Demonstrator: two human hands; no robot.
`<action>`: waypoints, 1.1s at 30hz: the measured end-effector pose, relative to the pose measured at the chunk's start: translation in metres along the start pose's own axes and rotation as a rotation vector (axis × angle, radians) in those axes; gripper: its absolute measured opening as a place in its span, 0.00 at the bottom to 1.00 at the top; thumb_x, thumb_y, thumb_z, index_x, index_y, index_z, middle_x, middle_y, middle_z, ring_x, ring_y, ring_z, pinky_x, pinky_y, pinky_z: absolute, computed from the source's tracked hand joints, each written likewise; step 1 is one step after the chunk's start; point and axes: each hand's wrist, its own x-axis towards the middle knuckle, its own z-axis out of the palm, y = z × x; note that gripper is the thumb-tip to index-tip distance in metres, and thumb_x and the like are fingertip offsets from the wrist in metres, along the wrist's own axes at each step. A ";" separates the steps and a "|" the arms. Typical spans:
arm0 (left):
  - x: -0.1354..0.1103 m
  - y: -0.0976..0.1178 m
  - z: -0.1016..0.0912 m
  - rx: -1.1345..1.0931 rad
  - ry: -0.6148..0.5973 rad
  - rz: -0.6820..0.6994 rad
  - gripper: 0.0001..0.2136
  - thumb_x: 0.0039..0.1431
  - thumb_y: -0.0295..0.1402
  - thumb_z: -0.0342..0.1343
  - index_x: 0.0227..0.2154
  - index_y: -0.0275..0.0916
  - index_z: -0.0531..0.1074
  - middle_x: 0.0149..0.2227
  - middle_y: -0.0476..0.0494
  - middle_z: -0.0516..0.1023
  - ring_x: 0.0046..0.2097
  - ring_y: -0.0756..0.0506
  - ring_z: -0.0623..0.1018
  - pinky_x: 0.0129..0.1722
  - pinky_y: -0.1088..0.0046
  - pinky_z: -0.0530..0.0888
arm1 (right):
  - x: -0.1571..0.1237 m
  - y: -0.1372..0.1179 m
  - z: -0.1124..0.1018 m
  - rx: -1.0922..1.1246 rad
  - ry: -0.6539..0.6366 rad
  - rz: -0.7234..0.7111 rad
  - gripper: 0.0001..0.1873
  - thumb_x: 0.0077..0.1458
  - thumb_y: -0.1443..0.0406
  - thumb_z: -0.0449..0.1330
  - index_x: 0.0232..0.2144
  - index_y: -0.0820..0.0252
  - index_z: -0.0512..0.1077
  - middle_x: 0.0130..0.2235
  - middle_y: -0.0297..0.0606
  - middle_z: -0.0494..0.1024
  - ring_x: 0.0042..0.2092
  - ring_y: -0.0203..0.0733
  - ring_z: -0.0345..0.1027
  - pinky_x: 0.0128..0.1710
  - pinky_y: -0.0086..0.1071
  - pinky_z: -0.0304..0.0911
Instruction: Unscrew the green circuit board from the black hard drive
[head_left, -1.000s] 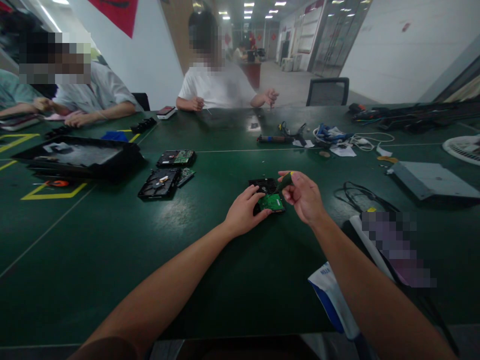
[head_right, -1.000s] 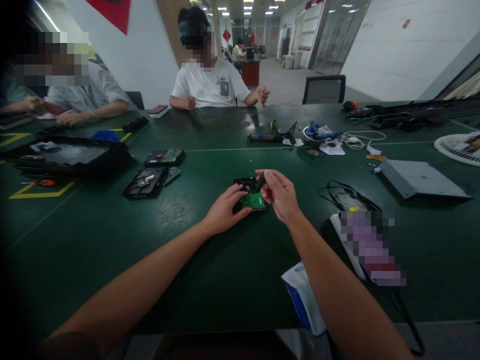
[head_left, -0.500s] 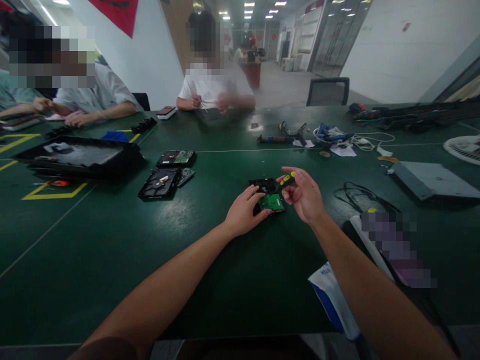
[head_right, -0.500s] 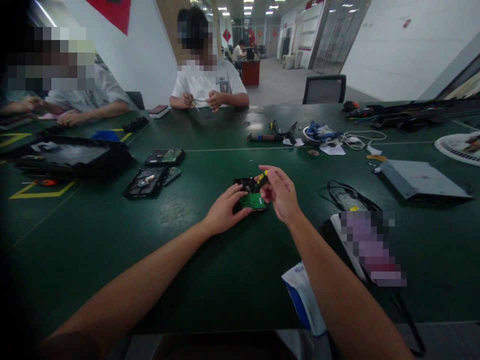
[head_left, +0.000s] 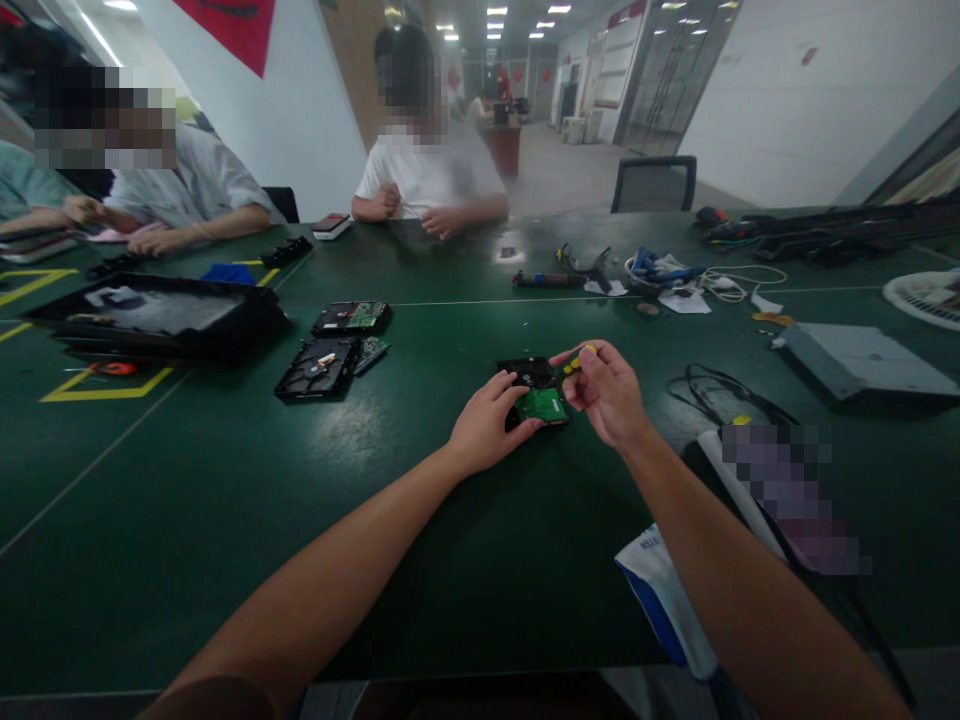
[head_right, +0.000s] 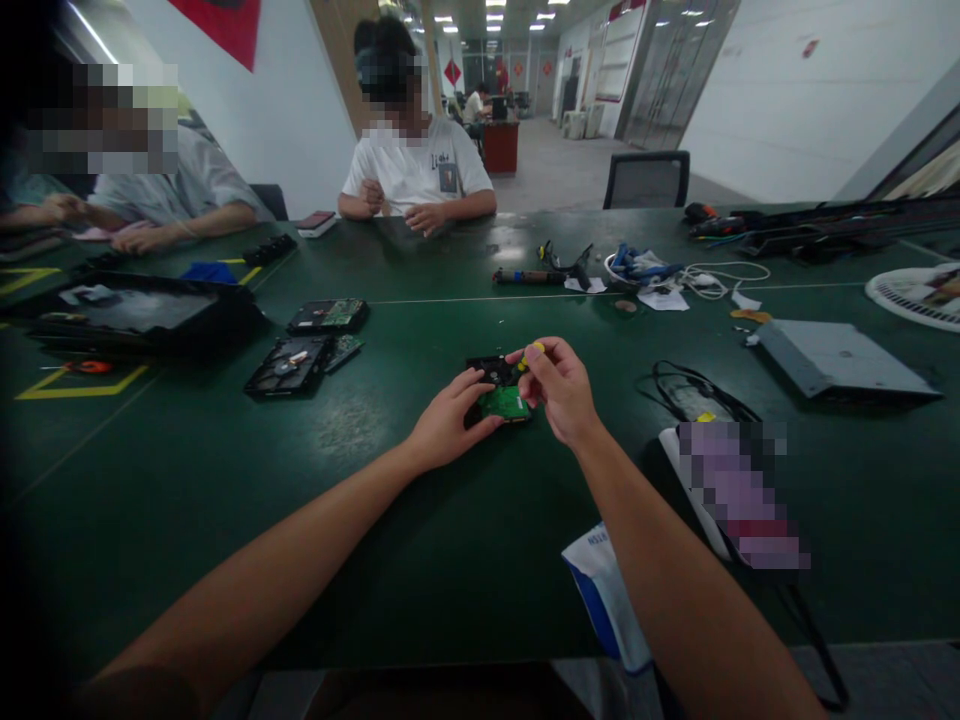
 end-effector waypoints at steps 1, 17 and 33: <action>0.000 0.000 0.000 -0.002 -0.002 0.001 0.26 0.64 0.50 0.58 0.60 0.41 0.70 0.68 0.36 0.65 0.71 0.34 0.62 0.68 0.49 0.65 | 0.000 0.000 0.000 0.009 -0.004 0.000 0.17 0.60 0.49 0.64 0.39 0.52 0.66 0.41 0.35 0.81 0.25 0.30 0.66 0.18 0.26 0.54; 0.000 -0.001 0.002 -0.001 -0.006 -0.010 0.27 0.64 0.50 0.58 0.60 0.41 0.69 0.68 0.35 0.64 0.71 0.34 0.62 0.68 0.49 0.65 | 0.000 0.001 0.000 0.034 -0.008 -0.002 0.16 0.59 0.51 0.65 0.37 0.53 0.68 0.41 0.35 0.81 0.24 0.30 0.66 0.18 0.26 0.53; 0.000 0.001 0.000 -0.001 -0.011 -0.012 0.27 0.63 0.50 0.58 0.60 0.41 0.69 0.69 0.36 0.64 0.71 0.34 0.62 0.69 0.49 0.64 | 0.000 0.000 -0.001 0.026 0.004 -0.013 0.13 0.60 0.52 0.65 0.37 0.54 0.70 0.40 0.35 0.79 0.25 0.30 0.66 0.18 0.26 0.53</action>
